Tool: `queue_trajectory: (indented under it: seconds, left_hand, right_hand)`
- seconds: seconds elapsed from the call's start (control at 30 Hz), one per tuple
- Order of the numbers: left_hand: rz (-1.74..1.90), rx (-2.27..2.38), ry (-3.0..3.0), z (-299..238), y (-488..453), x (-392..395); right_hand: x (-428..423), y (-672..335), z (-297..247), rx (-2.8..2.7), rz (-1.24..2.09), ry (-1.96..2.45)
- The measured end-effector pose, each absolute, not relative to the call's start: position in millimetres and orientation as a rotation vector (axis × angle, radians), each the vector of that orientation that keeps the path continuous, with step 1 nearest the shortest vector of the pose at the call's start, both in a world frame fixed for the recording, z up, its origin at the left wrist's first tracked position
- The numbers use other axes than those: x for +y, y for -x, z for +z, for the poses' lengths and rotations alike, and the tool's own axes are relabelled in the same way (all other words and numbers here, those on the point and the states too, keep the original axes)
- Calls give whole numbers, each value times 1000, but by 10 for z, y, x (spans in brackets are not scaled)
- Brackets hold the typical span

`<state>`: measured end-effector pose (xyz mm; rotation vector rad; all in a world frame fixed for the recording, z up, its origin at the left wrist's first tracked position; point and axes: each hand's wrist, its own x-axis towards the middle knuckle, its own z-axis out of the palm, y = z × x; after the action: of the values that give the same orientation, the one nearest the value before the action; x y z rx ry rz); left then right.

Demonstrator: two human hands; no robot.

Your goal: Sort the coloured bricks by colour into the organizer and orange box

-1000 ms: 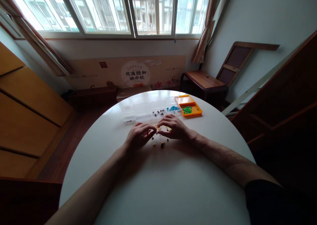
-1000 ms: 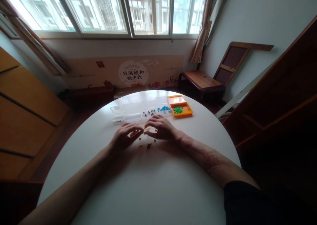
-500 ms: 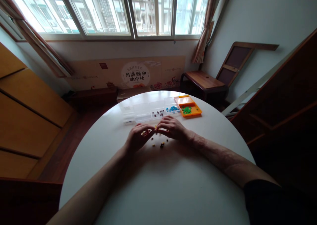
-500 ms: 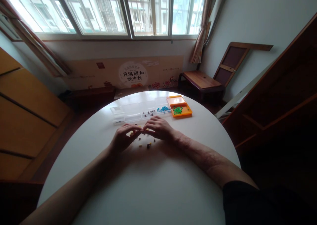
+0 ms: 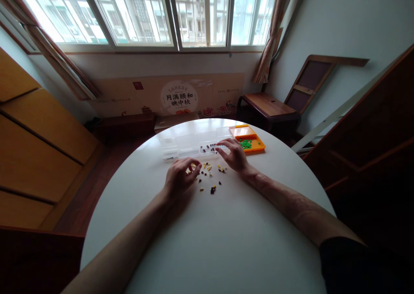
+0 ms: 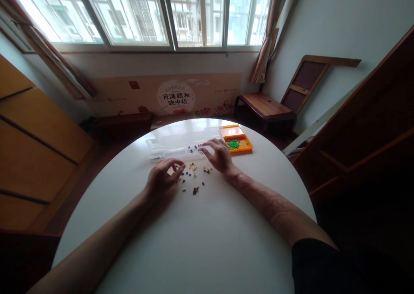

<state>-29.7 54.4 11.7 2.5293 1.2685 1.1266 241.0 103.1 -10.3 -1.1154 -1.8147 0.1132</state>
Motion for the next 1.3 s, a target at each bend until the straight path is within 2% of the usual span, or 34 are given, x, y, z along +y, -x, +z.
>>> queue_trajectory:
  seconds: [0.4, 0.6, 0.9, 1.3]
  left_hand:
    - [1014, 1203, -2681, 105, 318, 551]
    - [984, 1208, -2686, 107, 325, 541]
    - [910, 1182, -2680, 91, 327, 527]
    - [859, 1155, -2675, 115, 324, 532]
  right_hand:
    - [975, -2504, -3, -1796, 115, 1087]
    - [1007, -2795, 243, -2230, 345, 1106]
    - [968, -2771, 234, -2446, 202, 1178]
    - [1270, -2497, 387, -2140, 189, 1041]
